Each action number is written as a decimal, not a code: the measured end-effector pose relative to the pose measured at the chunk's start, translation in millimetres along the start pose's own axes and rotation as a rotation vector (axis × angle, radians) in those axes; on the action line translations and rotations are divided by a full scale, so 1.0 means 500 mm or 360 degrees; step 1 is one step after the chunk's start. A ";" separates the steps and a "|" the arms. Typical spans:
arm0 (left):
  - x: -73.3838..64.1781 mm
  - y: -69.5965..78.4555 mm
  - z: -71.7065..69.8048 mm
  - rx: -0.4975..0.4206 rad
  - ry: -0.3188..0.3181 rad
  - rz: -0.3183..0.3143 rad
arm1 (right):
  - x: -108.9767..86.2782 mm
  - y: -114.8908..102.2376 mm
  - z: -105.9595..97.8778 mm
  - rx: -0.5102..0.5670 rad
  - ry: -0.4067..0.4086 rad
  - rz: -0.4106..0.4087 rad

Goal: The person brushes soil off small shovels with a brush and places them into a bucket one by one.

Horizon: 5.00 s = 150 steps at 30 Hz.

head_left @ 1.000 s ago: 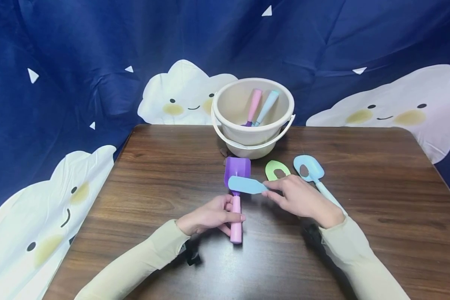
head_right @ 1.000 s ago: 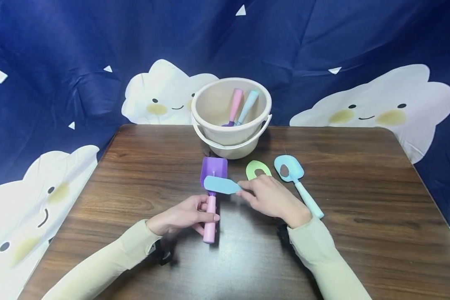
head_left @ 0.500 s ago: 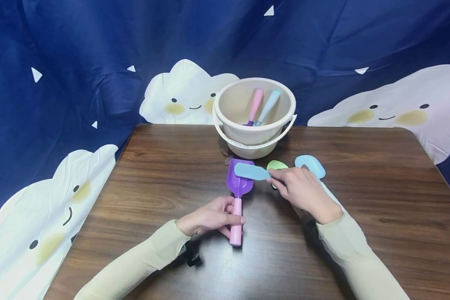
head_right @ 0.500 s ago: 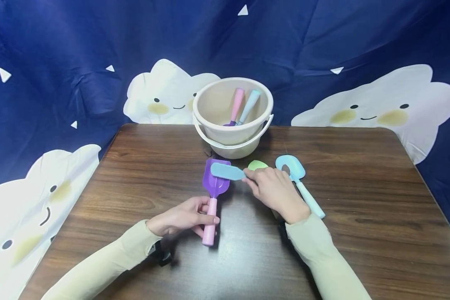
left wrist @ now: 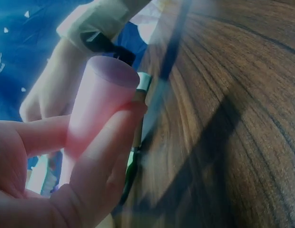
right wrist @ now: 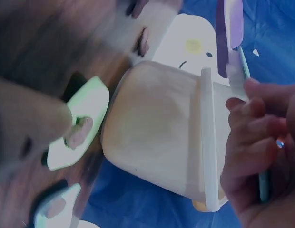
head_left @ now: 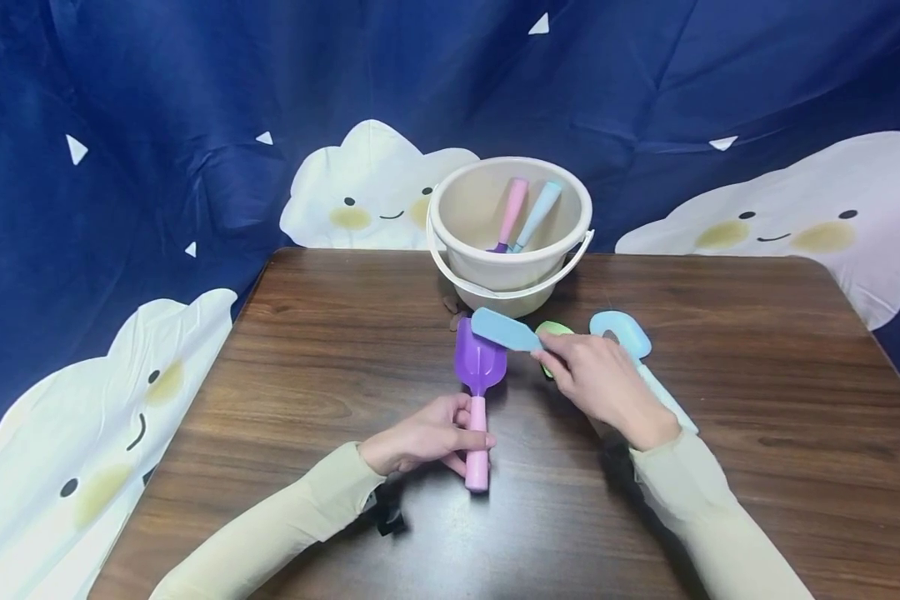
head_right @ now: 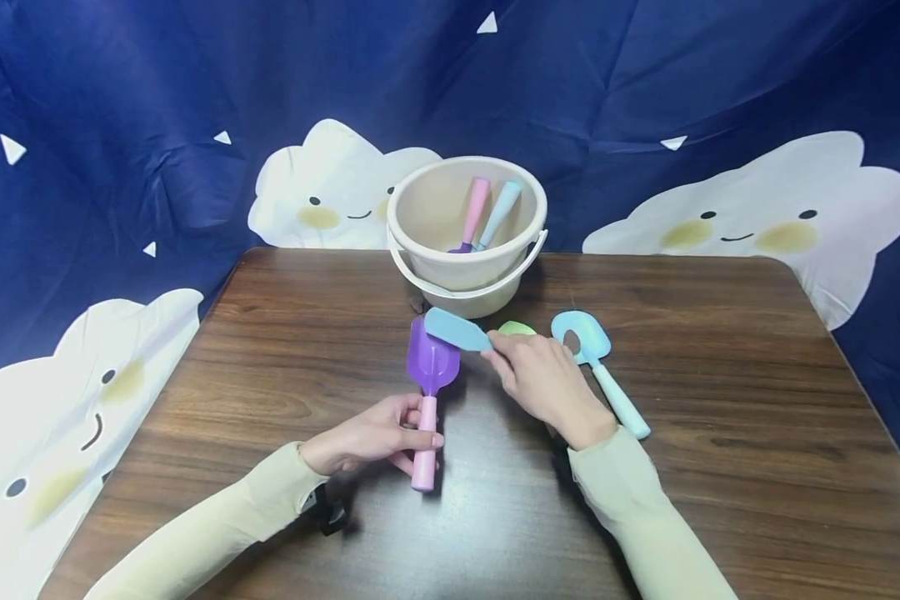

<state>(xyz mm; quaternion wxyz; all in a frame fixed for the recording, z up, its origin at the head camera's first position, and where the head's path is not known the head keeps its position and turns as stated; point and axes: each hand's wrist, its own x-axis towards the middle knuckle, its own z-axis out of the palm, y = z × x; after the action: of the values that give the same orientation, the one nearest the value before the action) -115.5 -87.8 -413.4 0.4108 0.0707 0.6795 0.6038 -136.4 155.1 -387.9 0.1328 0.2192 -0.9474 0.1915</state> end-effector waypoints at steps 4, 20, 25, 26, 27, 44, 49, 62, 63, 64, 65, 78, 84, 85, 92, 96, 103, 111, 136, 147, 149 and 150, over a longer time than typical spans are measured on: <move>0.002 0.001 -0.001 -0.0001 0.0012 0.0000 | -0.012 -0.004 0.007 0.0158 -0.0152 -0.0073; -0.006 0.007 -0.002 -0.0015 -0.0086 0.0018 | -0.018 0.005 -0.001 0.0086 -0.0213 -0.0084; -0.007 0.003 -0.004 -0.0025 -0.0111 -0.0009 | -0.009 0.016 0.003 -0.0026 -0.0091 -0.0090; -0.008 0.002 -0.004 -0.0029 -0.0118 -0.0015 | -0.008 0.019 0.004 -0.0044 -0.0058 -0.0087; -0.008 0.001 -0.004 -0.0036 -0.0126 -0.0016 | -0.006 0.022 0.005 -0.0058 -0.0030 -0.0082; -0.011 -0.007 -0.005 0.0028 -0.0094 -0.0015 | -0.004 0.048 -0.009 -0.0094 0.0190 -0.0001; -0.008 -0.007 -0.009 0.0180 0.0017 0.0036 | -0.013 0.057 -0.023 -0.0049 0.0149 0.0123; 0.002 -0.018 -0.012 0.0219 0.0165 0.0100 | -0.032 0.068 -0.049 0.0060 0.0176 0.0226; 0.002 -0.018 -0.011 0.0234 0.0182 0.0118 | -0.033 0.069 -0.049 0.0058 0.0169 0.0226; 0.002 -0.019 -0.011 0.0253 0.0203 0.0139 | -0.033 0.069 -0.048 0.0059 0.0161 0.0225; 0.003 -0.019 -0.010 0.0278 0.0226 0.0151 | -0.034 0.069 -0.048 0.0061 0.0154 0.0223; 0.003 -0.009 0.005 0.0095 0.0141 0.0127 | -0.024 0.039 -0.031 0.0314 -0.0167 0.0108; -0.002 -0.004 0.004 0.0025 -0.0051 0.0154 | -0.024 0.011 -0.034 0.0378 -0.0324 -0.0014; -0.002 -0.005 0.003 0.0016 -0.0087 0.0147 | -0.025 0.007 -0.036 0.0379 -0.0342 -0.0036; -0.002 -0.014 -0.003 -0.0023 -0.0344 0.0153 | -0.028 -0.013 -0.047 0.0304 -0.0367 -0.0178; -0.002 -0.016 -0.001 0.0007 -0.0349 0.0164 | -0.026 -0.017 -0.046 0.0231 -0.0375 -0.0192; -0.005 -0.018 0.003 0.0094 -0.0241 0.0137 | -0.011 -0.008 -0.041 0.0064 -0.0265 -0.0074; -0.007 -0.020 0.006 0.0003 -0.0301 0.0103 | -0.002 0.017 -0.034 0.0047 -0.0175 0.0164; 0.000 -0.010 -0.016 -0.0078 -0.0185 0.0323 | -0.040 0.034 -0.003 0.0477 -0.0128 -0.0048; 0.003 -0.024 -0.007 0.0099 -0.0192 0.0353 | -0.027 0.037 -0.024 0.0251 -0.0034 0.0224; 0.005 -0.024 -0.007 0.0124 -0.0159 0.0363 | -0.028 0.029 -0.026 0.0246 -0.0017 0.0185; 0.006 -0.023 -0.006 0.0138 -0.0137 0.0365 | -0.028 0.024 -0.027 0.0246 -0.0015 0.0150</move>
<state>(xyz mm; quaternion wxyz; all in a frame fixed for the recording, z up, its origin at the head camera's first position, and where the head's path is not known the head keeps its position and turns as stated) -114.9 -91.5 -425.1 0.3644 0.1915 0.6740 0.6134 -127.6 176.1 -384.3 0.1020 0.1847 -0.9397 0.2690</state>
